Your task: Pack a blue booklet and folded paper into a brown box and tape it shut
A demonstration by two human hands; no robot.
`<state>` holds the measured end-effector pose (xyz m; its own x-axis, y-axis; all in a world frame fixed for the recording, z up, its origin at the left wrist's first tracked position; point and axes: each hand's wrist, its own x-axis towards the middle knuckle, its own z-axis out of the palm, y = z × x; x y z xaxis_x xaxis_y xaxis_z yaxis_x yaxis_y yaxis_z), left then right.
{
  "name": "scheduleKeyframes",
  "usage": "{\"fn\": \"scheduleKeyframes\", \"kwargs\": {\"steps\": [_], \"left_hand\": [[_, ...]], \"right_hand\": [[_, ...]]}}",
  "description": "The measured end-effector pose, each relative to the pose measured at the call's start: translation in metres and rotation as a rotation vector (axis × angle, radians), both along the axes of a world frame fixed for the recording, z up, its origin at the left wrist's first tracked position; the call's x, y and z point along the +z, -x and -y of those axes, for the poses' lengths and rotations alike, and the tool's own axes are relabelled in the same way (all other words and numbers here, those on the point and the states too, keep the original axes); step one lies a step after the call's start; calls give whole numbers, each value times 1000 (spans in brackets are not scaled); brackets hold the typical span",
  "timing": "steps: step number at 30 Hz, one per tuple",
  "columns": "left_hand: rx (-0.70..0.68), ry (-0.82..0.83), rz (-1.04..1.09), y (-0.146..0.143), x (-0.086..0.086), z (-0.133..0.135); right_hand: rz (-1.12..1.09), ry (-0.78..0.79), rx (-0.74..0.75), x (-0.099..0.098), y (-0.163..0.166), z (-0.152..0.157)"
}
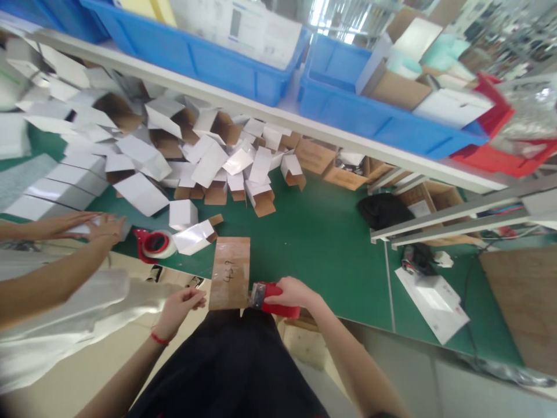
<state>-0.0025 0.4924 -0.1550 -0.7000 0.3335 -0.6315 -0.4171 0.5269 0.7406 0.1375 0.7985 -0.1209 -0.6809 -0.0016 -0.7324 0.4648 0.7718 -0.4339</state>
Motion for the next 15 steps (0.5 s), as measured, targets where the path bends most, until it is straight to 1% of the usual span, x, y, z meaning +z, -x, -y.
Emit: {"fn": "scheduleKeyframes", "kwargs": {"steps": [5,11,15], "left_hand": [[12,7,-38,-1,-8,-4],[2,4,-43,1,-17,-6],[-10,-5,-24,-1,-26,-7]], "right_hand": [[13,-11,-10,-11,-1,-2],[34,26,-40,-23,-5,-4],[47,45,-80,-33,-6,-1]]}}
